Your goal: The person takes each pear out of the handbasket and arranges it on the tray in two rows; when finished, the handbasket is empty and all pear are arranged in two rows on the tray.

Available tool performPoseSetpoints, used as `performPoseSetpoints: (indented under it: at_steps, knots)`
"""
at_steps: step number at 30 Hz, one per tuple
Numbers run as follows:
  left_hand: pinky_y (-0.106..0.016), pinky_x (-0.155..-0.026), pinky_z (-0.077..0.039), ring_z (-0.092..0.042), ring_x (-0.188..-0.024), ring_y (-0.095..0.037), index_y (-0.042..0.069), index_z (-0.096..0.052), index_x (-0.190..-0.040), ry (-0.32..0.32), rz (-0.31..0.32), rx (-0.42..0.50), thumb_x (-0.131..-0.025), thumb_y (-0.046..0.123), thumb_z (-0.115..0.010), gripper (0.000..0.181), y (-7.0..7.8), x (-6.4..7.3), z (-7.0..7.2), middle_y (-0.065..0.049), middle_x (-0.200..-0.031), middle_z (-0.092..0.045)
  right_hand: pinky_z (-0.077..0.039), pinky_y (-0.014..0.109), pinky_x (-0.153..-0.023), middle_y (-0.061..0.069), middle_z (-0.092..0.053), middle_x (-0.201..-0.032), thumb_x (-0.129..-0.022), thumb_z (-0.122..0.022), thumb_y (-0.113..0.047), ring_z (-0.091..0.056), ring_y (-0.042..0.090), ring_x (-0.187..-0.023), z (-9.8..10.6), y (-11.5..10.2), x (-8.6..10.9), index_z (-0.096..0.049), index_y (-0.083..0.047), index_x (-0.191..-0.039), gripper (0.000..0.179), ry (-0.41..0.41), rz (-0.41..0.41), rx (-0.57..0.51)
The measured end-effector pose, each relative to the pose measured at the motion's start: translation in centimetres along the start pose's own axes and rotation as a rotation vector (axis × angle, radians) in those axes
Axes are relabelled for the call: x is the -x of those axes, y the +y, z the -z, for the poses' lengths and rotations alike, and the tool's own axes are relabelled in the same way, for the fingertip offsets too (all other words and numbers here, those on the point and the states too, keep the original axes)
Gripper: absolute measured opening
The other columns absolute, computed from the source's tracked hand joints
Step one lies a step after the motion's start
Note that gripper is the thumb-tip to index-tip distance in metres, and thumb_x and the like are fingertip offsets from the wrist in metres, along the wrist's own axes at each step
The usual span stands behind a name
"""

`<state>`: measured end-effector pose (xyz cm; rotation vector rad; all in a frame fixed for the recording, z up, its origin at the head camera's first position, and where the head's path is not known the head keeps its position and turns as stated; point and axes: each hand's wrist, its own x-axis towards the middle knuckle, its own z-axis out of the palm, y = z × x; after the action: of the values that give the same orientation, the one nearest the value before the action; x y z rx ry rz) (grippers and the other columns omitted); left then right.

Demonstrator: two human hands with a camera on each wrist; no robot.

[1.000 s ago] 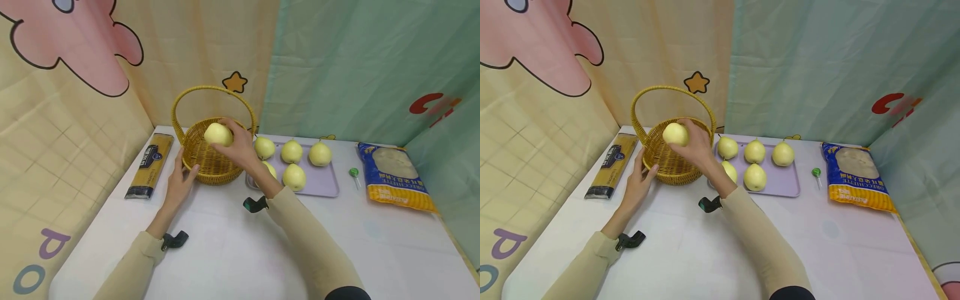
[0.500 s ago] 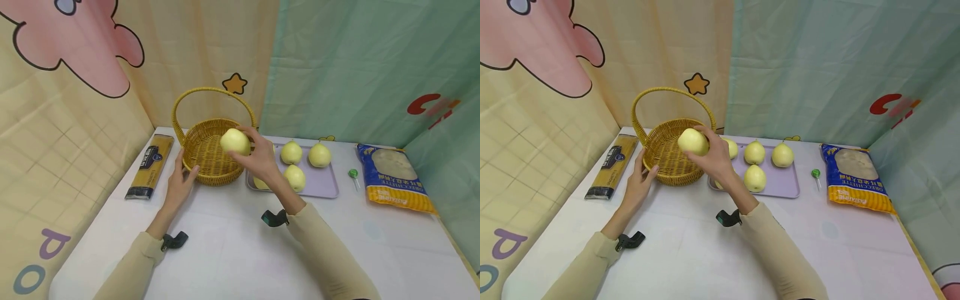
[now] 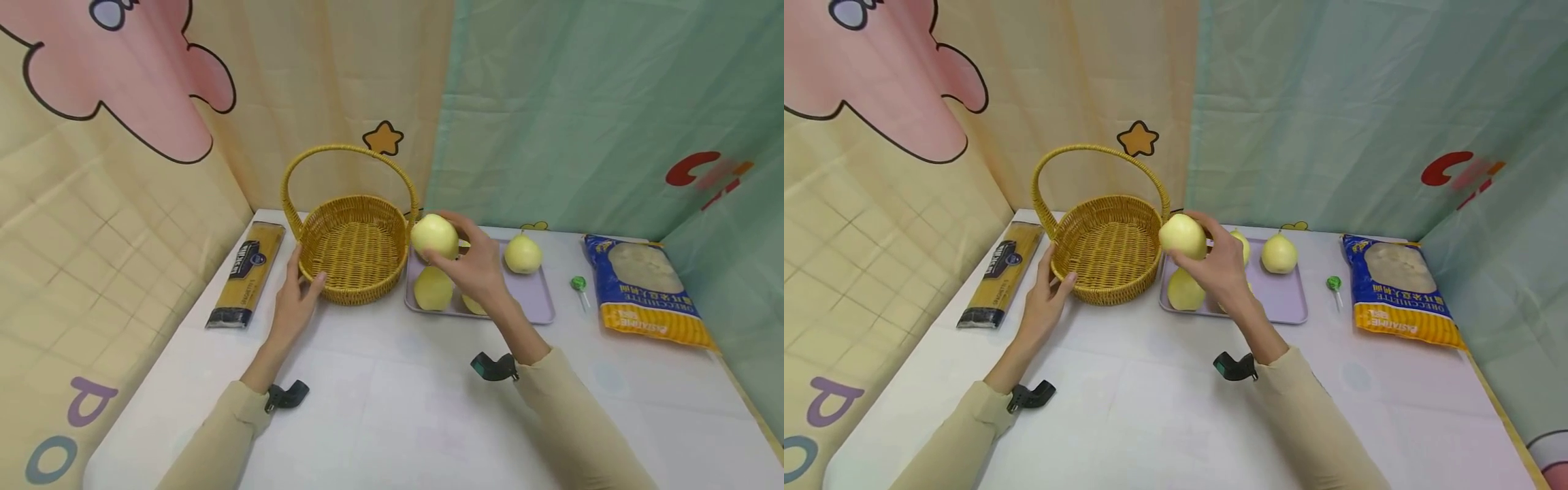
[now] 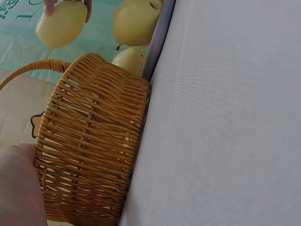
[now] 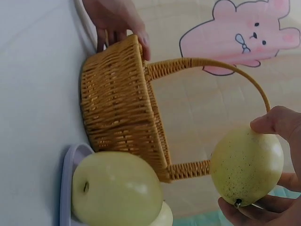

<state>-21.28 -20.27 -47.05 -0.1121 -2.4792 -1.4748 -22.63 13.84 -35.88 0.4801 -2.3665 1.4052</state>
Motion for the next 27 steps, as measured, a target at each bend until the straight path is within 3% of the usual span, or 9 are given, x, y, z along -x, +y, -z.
performPoseSetpoints:
  at_steps: [5,10,13,21,27]
  knots:
    - [-0.063,-0.121,-0.038,-0.045,-0.149,-0.044,0.033,-0.007,-0.171,-0.001,0.002,0.003,-0.108,0.048,-0.055,0.081,0.1,0.2,0.1,-0.016,-0.174,-0.026,-0.062,0.042,-0.09,0.01,-0.074,-0.128,-0.087,-0.089,-0.021,-0.071,0.027,-0.116,2.7,1.5,0.9,-0.066,-0.017,-0.141,0.059,0.06,-0.034,0.03]
    - [-0.063,-0.122,-0.037,-0.044,-0.149,-0.044,0.033,-0.007,-0.171,0.001,0.001,0.004,-0.109,0.047,-0.055,0.08,0.2,0.1,0.1,-0.016,-0.173,-0.027,-0.055,0.014,-0.083,0.013,-0.072,-0.131,-0.089,-0.087,-0.025,-0.071,0.03,-0.119,5.3,2.8,2.2,-0.063,-0.015,-0.144,0.06,0.093,-0.089,0.125]
    - [-0.062,-0.121,-0.037,-0.044,-0.149,-0.044,0.032,-0.006,-0.171,-0.002,-0.003,-0.002,-0.109,0.047,-0.055,0.081,0.0,0.1,0.0,-0.016,-0.174,-0.026,-0.05,0.004,-0.079,0.015,-0.071,-0.132,-0.089,-0.087,-0.023,-0.071,0.034,-0.118,6.8,3.6,3.1,-0.063,-0.012,-0.143,0.06,0.115,-0.118,0.152]
    - [-0.063,-0.121,-0.037,-0.043,-0.15,-0.044,0.032,-0.005,-0.171,-0.006,0.001,-0.005,-0.109,0.048,-0.055,0.082,0.0,0.0,0.1,-0.015,-0.174,-0.025,-0.047,0.006,-0.079,0.018,-0.069,-0.136,-0.091,-0.085,-0.028,-0.067,0.036,-0.122,10.4,5.4,5.5,-0.061,-0.013,-0.146,0.063,0.157,-0.239,0.235]
    - [-0.064,-0.121,-0.036,-0.043,-0.149,-0.045,0.034,-0.006,-0.171,-0.004,0.007,-0.001,-0.108,0.049,-0.055,0.081,0.0,-0.1,0.1,-0.016,-0.174,-0.025,-0.045,0.01,-0.081,0.021,-0.067,-0.139,-0.092,-0.084,-0.032,-0.067,0.042,-0.125,11.6,7.0,7.6,-0.061,-0.008,-0.144,0.063,0.181,-0.327,0.271]
